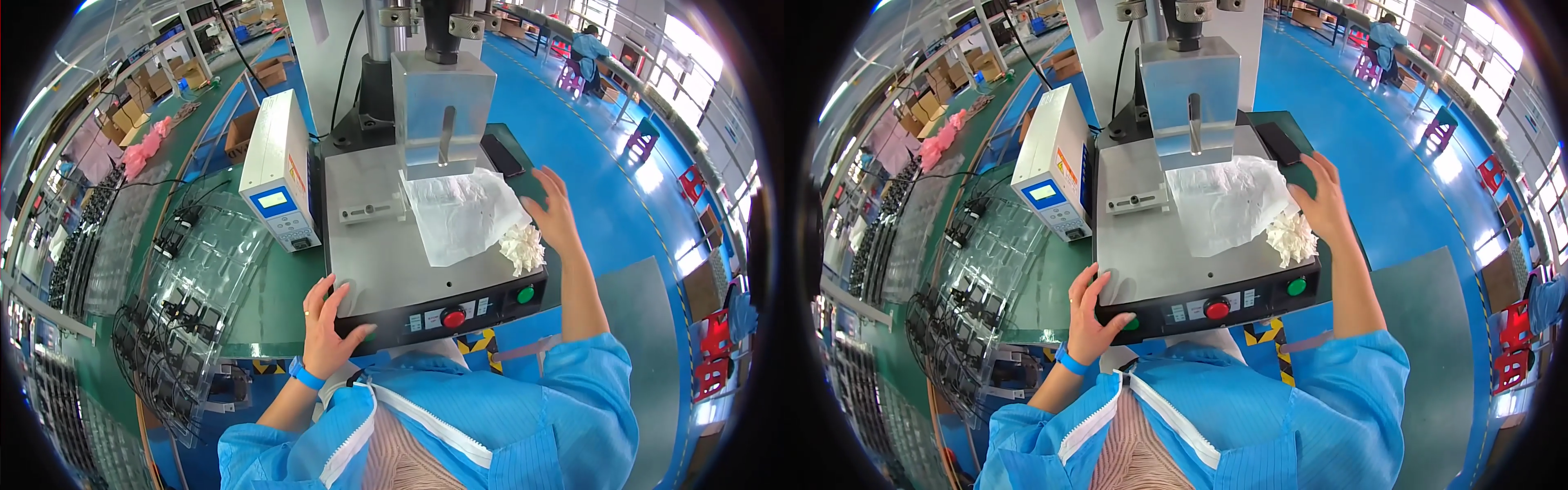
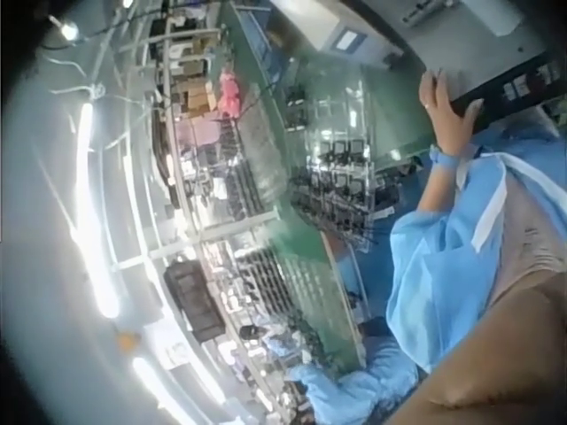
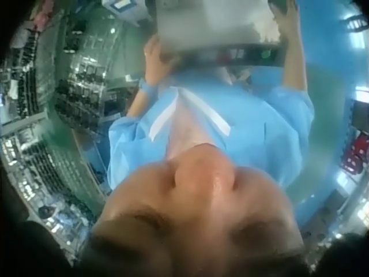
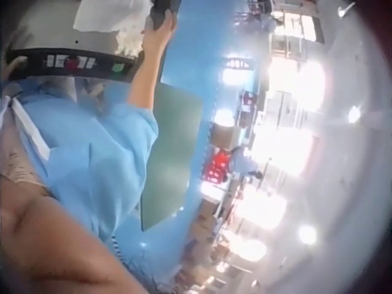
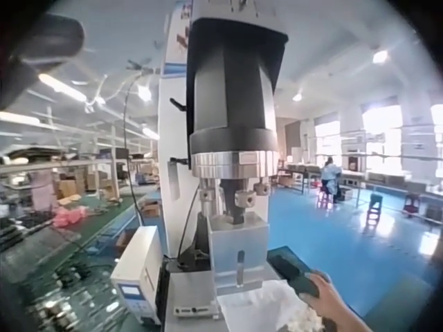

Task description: The person processes electronic display devices by taking them from a tray, placing each into a press machine fixture, operating the machine using buttons, and placing the devices back onto the tray.

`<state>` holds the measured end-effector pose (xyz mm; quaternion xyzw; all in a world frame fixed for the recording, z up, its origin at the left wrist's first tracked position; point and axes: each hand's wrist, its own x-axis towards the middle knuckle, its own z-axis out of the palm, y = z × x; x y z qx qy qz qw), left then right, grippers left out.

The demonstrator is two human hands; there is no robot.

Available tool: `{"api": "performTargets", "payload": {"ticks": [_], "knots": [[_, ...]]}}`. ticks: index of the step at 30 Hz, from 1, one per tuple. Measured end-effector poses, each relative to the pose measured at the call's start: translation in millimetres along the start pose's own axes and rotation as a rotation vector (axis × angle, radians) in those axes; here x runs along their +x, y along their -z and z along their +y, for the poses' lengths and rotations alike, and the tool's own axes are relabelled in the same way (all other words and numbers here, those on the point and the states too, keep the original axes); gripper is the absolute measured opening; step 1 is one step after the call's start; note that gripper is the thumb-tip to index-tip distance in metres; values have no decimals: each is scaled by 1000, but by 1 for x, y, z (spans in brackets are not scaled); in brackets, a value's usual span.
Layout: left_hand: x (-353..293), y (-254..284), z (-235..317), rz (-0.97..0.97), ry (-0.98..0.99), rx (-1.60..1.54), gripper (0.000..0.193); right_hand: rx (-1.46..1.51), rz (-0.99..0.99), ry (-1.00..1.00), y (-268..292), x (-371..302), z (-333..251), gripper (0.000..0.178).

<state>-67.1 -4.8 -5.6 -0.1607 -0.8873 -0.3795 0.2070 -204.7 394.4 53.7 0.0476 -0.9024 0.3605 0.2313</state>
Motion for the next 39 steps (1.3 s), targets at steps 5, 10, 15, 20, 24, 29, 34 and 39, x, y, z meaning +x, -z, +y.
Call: {"api": "performTargets", "payload": {"ticks": [5, 10, 15, 20, 24, 29, 34, 39], "knots": [[-8, 1, 3, -6, 17, 36, 83, -61, -100, 56, 32, -66, 3, 90], [-11, -4, -8, 17, 32, 90, 94, -301, -280, -146, 34, -107, -14, 106], [-12, -5, -9, 20, 62, 80, 92, -283, -146, -166, 22, -117, 3, 116], [6, 8, 7, -41, -23, 217, 86, -293, -184, -103, 23, -117, -10, 99], [29, 6, 27, -112, -127, -29, 74, -21, 42, 139, 19, -110, -17, 71], [52, -20, 32, -237, -149, -103, 65, 22, 96, 203, 16, -109, -36, 49], [80, -42, 34, -351, -144, -73, 55, 69, 125, 194, 18, -117, -39, 41], [100, -61, 31, -370, -136, -140, 49, 81, 154, 192, 19, -123, -38, 35]]}}
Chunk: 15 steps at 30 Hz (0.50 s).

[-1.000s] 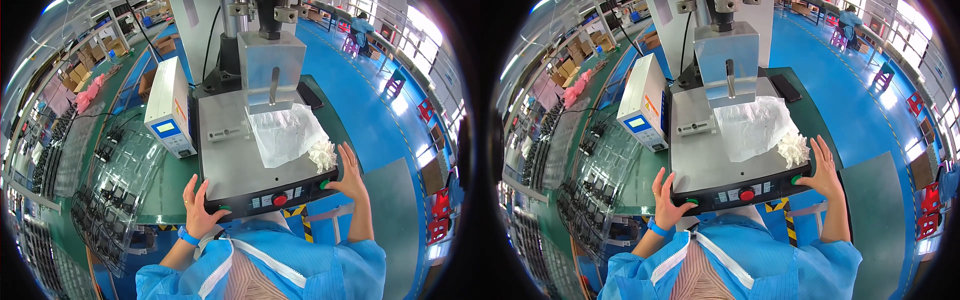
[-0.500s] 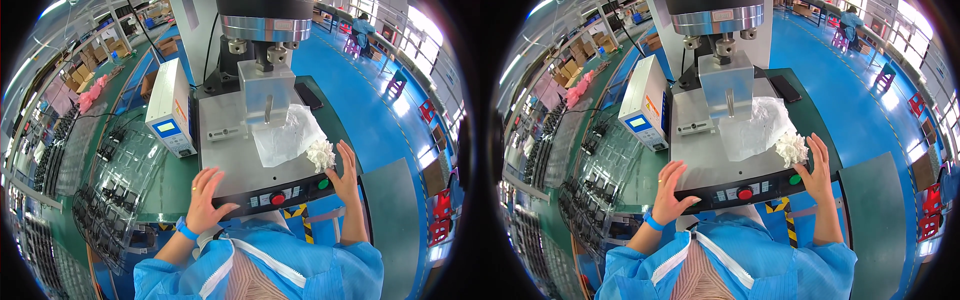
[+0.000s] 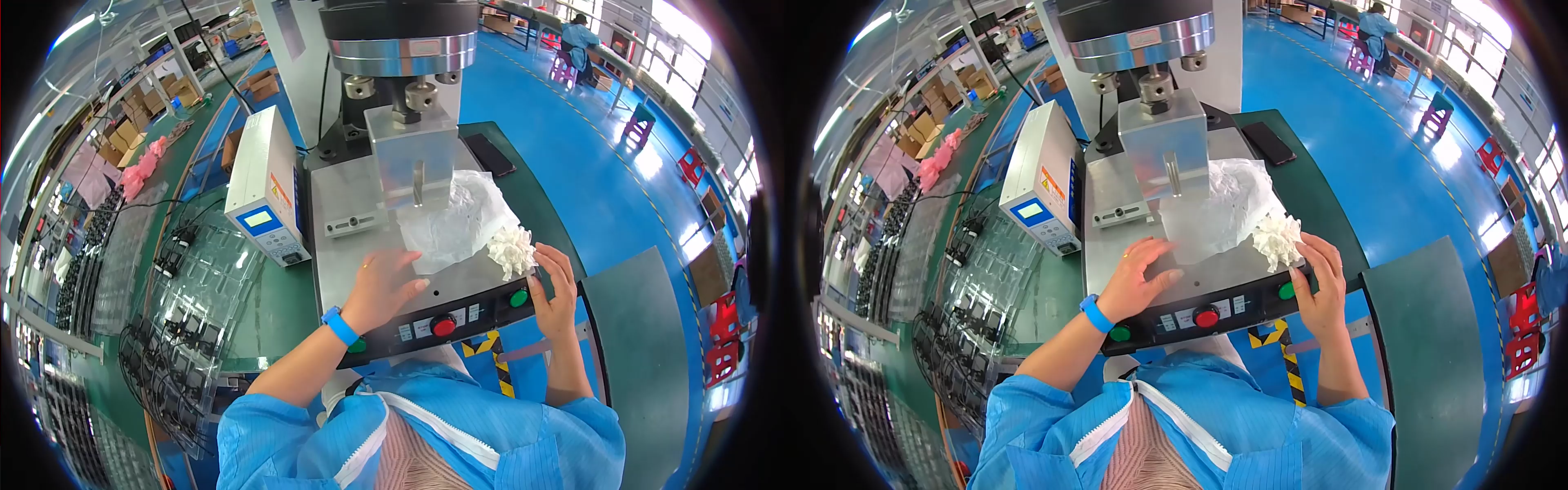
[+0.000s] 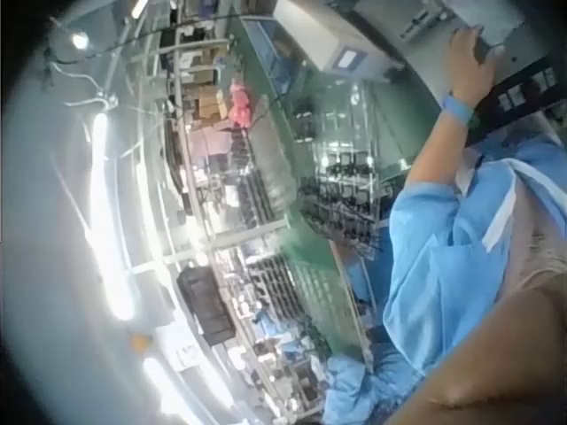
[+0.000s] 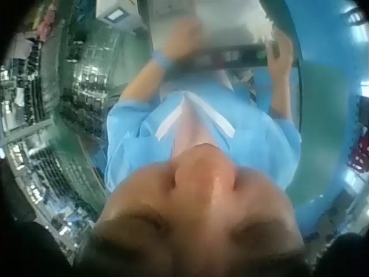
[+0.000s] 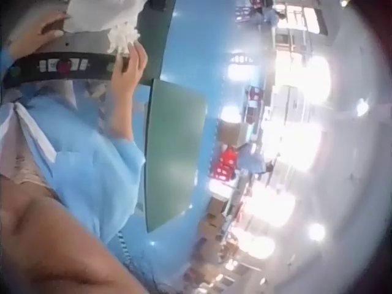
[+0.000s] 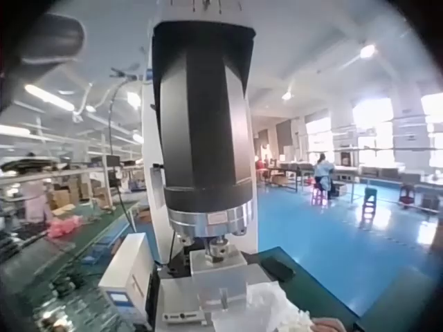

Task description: The person processes electronic display devices by taking them from a tray, placing each into a press machine fixture, operating the machine using buttons, and placing the devices back onto the tray.

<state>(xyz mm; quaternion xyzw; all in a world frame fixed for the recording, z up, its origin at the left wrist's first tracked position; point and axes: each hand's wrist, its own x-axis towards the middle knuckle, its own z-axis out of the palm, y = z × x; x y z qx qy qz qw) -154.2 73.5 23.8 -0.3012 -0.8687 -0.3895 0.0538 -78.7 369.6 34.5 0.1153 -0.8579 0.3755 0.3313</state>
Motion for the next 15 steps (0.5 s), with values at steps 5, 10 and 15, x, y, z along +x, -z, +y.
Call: {"api": "performTargets", "payload": {"ticks": [5, 10, 15], "knots": [[17, 0, 10, -22, 131, -5, 41, 42, -7, 11, -3, -1, -1, 33], [21, -3, 6, 69, 137, -97, 27, 49, -6, 40, -8, -1, -6, 31], [11, 11, 7, 205, 203, -322, 17, 92, -4, 73, -8, 1, -13, 28]]}}
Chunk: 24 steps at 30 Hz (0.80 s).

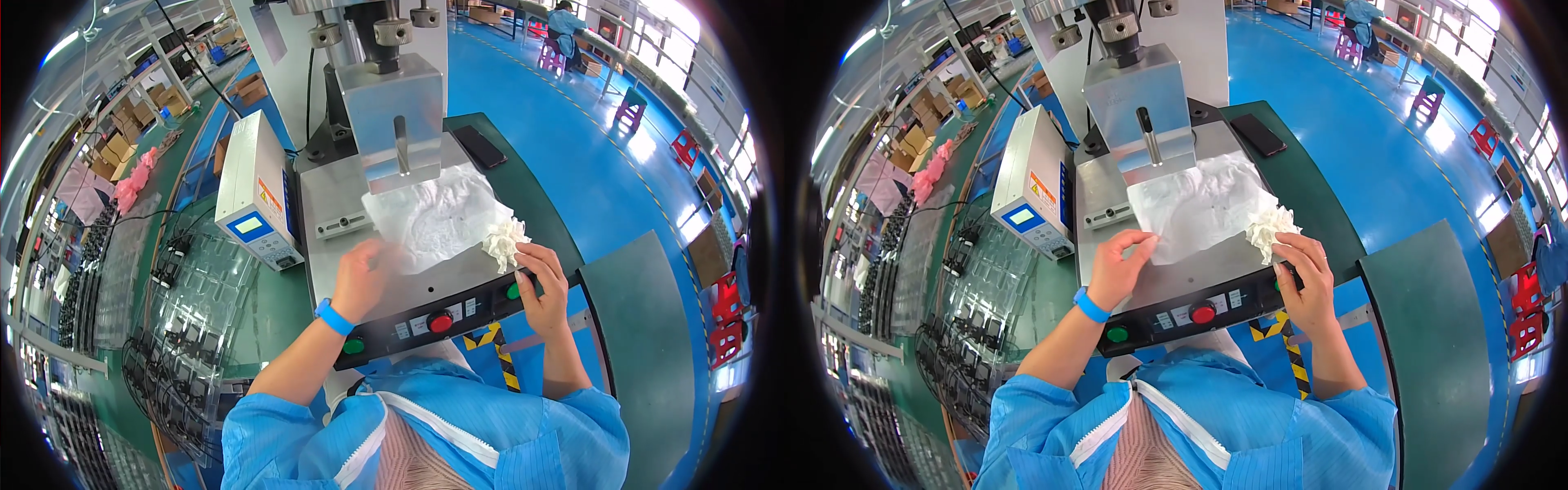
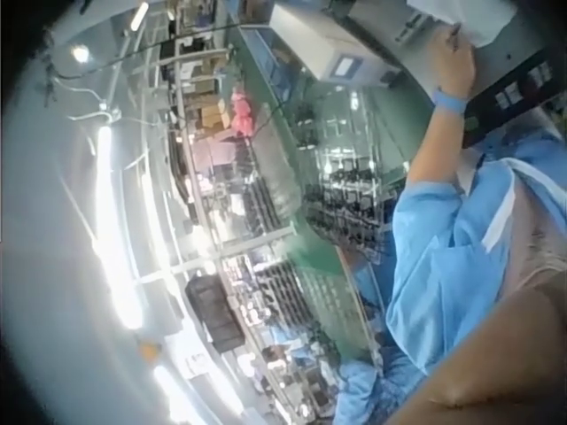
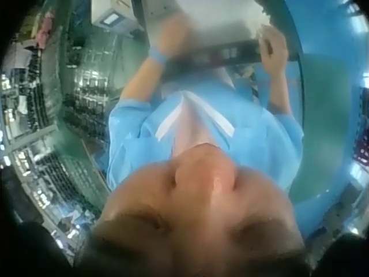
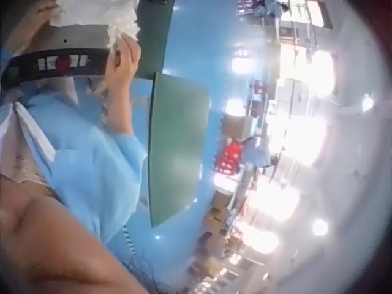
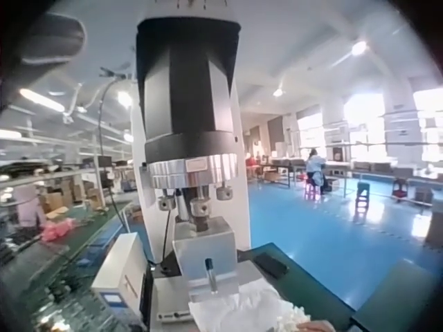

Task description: The person processes electronic display devices by taking them from a tray, placing each into a press machine fixture, operating the machine using buttons, and placing the devices back onto the tray.

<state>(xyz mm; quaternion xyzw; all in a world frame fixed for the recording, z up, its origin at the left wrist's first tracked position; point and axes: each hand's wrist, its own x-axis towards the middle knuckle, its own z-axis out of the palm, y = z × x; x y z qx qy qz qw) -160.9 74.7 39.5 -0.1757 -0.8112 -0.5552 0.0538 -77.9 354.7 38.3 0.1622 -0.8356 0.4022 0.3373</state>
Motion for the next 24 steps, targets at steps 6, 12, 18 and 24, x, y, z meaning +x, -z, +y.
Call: {"api": "performTargets", "payload": {"ticks": [6, 12, 18, 24], "knots": [[-54, 53, 1, 125, -27, 55, 10, 79, -31, -9, -2, -2, -10, 26], [-102, 81, -24, 163, 25, 159, 7, 147, -263, 190, -41, 19, -23, 26], [-121, 85, -23, 186, 36, 313, 10, -201, -510, 209, -67, 25, -24, 30], [-118, 76, -10, 261, -145, 488, 27, -212, -486, 2, -61, 46, -18, 31]]}}
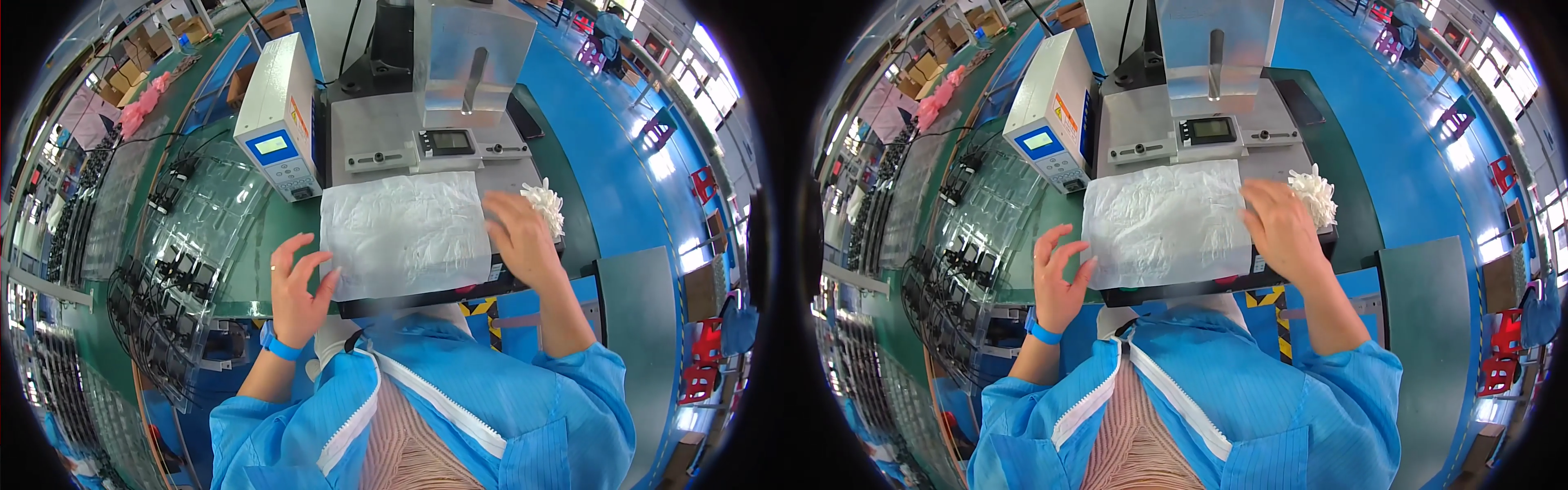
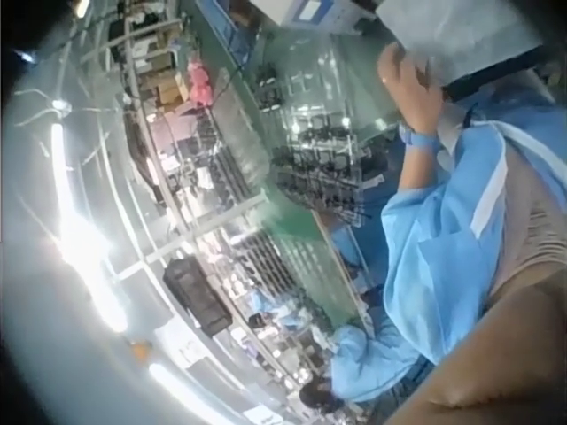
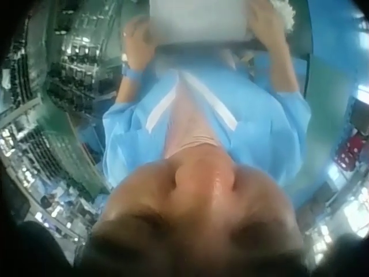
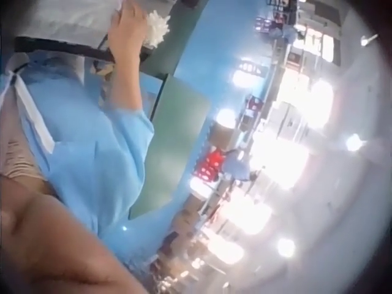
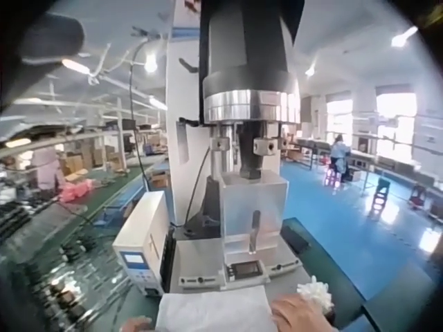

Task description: The person processes electronic display devices by taking them from a tray, placing each into a press machine fixture, operating the machine using buttons, and placing the devices back onto the tray.

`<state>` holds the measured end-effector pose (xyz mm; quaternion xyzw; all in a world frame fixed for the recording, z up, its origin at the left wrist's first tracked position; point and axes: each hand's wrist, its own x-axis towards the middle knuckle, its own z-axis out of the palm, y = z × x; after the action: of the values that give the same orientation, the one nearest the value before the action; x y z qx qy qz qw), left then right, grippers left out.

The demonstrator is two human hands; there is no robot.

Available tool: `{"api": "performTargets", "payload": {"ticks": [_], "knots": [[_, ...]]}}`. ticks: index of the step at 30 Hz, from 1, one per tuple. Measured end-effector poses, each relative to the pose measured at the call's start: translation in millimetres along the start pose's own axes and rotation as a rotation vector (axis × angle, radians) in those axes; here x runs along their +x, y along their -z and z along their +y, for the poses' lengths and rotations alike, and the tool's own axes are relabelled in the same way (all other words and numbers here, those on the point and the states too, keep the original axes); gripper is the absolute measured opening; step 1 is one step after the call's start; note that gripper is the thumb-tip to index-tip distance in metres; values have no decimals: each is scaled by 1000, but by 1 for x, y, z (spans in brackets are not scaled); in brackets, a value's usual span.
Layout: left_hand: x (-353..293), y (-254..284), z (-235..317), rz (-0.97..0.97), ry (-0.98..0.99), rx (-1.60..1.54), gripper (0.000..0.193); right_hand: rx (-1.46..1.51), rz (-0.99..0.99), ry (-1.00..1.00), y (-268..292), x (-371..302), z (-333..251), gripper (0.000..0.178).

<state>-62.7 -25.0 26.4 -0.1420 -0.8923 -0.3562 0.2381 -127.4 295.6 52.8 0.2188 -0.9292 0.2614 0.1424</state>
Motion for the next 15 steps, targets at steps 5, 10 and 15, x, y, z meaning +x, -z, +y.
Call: {"api": "performTargets", "payload": {"ticks": [5, 10, 15], "knots": [[11, -24, 28, -311, -254, 119, 61, 38, 228, 95, -23, 65, 15, 31], [9, -38, 32, -488, -266, 269, 80, -157, 106, 9, -45, 110, 18, 31], [4, -40, 27, -502, -268, 294, 84, -156, 49, -45, -52, 130, 21, 33]]}}
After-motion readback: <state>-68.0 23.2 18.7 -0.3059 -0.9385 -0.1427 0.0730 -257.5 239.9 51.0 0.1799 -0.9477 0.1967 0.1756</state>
